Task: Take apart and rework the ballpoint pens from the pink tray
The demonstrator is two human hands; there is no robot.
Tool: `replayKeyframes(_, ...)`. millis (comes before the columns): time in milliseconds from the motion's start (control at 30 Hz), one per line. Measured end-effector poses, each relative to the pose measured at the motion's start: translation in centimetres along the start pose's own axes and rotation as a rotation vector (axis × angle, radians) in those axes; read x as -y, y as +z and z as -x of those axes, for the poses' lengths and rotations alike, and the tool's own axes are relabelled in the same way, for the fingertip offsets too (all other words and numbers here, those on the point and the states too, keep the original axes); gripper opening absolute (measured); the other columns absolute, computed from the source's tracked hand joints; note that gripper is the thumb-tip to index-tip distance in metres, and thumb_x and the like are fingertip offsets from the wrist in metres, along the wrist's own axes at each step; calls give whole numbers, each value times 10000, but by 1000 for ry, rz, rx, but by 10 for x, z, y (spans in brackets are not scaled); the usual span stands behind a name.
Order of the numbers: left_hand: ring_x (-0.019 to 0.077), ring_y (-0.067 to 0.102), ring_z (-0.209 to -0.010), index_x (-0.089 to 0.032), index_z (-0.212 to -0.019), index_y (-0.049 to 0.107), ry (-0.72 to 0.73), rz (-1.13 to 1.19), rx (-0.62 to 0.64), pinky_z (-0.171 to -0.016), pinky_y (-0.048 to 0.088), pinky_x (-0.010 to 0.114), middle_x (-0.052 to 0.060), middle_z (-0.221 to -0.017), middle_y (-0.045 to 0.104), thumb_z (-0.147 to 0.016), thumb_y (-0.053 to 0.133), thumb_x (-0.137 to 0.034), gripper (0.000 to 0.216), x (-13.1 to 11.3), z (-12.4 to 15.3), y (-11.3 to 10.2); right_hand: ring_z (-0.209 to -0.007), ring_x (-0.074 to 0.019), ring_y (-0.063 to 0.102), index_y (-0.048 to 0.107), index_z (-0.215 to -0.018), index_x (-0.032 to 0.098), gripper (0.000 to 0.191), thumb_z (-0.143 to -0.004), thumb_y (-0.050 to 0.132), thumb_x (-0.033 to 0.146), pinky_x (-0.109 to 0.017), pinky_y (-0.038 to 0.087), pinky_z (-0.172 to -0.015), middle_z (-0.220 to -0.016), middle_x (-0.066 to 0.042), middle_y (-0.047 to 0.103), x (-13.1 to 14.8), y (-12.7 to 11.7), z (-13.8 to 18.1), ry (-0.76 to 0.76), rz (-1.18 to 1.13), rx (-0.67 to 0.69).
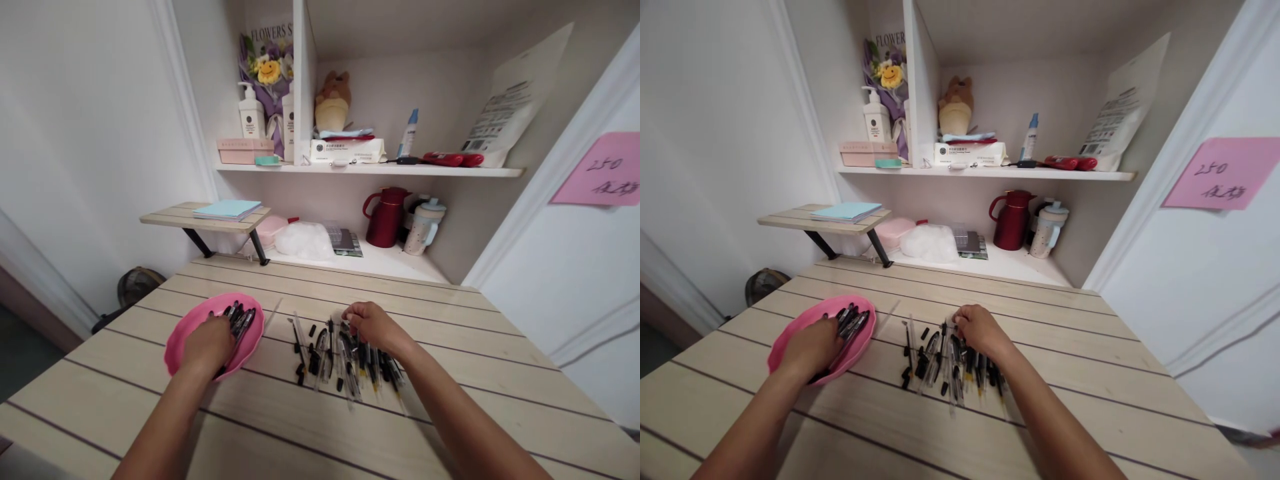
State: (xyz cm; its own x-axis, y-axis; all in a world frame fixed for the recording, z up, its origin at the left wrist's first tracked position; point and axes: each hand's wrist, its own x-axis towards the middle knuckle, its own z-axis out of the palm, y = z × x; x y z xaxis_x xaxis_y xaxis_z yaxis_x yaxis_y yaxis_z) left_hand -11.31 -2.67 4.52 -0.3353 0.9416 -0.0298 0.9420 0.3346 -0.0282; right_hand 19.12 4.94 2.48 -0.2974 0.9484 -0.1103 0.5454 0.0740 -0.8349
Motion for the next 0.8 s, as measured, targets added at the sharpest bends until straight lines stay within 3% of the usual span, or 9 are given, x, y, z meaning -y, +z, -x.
replayKeyframes(67, 283, 597, -724, -128, -868, 571, -14, 18, -7, -538, 378, 320, 161, -832, 640, -697, 397, -227, 263, 1, 2, -4, -375, -78, 433, 593, -722, 153, 150, -715, 453, 207, -192, 308, -392, -503, 11, 565, -1, -2, 1, 20, -54, 3)
replayKeyframes(200, 240, 580, -656, -161, -783, 554, -23, 174, -136, -519, 350, 292, 105, -735, 638, -721, 404, -286, 205, -8, 12, -17, -358, -68, 411, 568, -687, 150, 116, -710, 479, 221, -186, 301, -385, -477, 25, 540, 8, 1, 4, 3, -177, -18)
replayKeyframes(267, 189, 566, -628, -185, -764, 539, 55, 413, -172, -529, 357, 260, 54, -688, 626, -729, 422, -311, 176, -26, 22, -19, -380, -66, 426, 554, -682, 147, 151, -717, 501, 284, -183, 306, -392, -503, 21, 545, 18, 9, 8, -30, -303, -19)
replayKeyframes(367, 138, 552, -604, -188, -802, 535, 282, 883, -73, -542, 384, 226, 15, -688, 610, -703, 476, -262, 138, -68, 43, -9, -464, -78, 489, 545, -789, 148, 264, -716, 519, 400, -177, 319, -405, -634, -4, 582, 34, 32, 17, -97, -611, -4)
replayKeyframes(500, 103, 511, -600, -180, -796, 556, 347, 1258, 17, -521, 371, 193, 9, -716, 580, -671, 518, -194, 132, -112, 65, 16, -400, -47, 411, 521, -761, 149, 290, -684, 559, 426, -169, 287, -380, -605, 11, 559, 39, 60, 25, -104, -840, -111)
replayKeyframes(567, 59, 443, -492, -167, -765, 553, 281, 1475, 210, -435, 313, 162, -7, -665, 545, -675, 531, -203, 99, -117, 70, 22, -373, -37, 362, 504, -697, 151, 281, -675, 568, 423, -170, 272, -367, -568, 17, 546, 35, 61, 24, -80, -866, -132)
replayKeyframes(700, -9, 232, -349, -131, -846, 573, 115, 1873, 897, -320, 90, 137, -21, -621, 489, -684, 572, -269, 213, -104, 69, 22, -365, -36, 334, 476, -665, 164, 304, -645, 587, 446, -177, 248, -350, -571, 13, 536, 22, 31, 12, -114, -969, -216)
replayKeyframes(733, -14, 227, -347, -129, -880, 576, 103, 1918, 984, -317, 71, 134, -18, -625, 491, -677, 586, -262, 242, -100, 67, 22, -368, -37, 342, 474, -682, 169, 306, -631, 602, 442, -178, 256, -353, -583, 13, 539, 19, 21, 9, -133, -990, -262)
replayKeyframes(800, -15, 242, -344, -136, -927, 569, 90, 1958, 1016, -311, 67, 129, -17, -618, 499, -669, 597, -237, 279, -94, 65, 24, -363, -37, 345, 479, -705, 168, 312, -632, 599, 446, -177, 253, -349, -586, 12, 543, 13, 7, 3, -154, -938, -317)
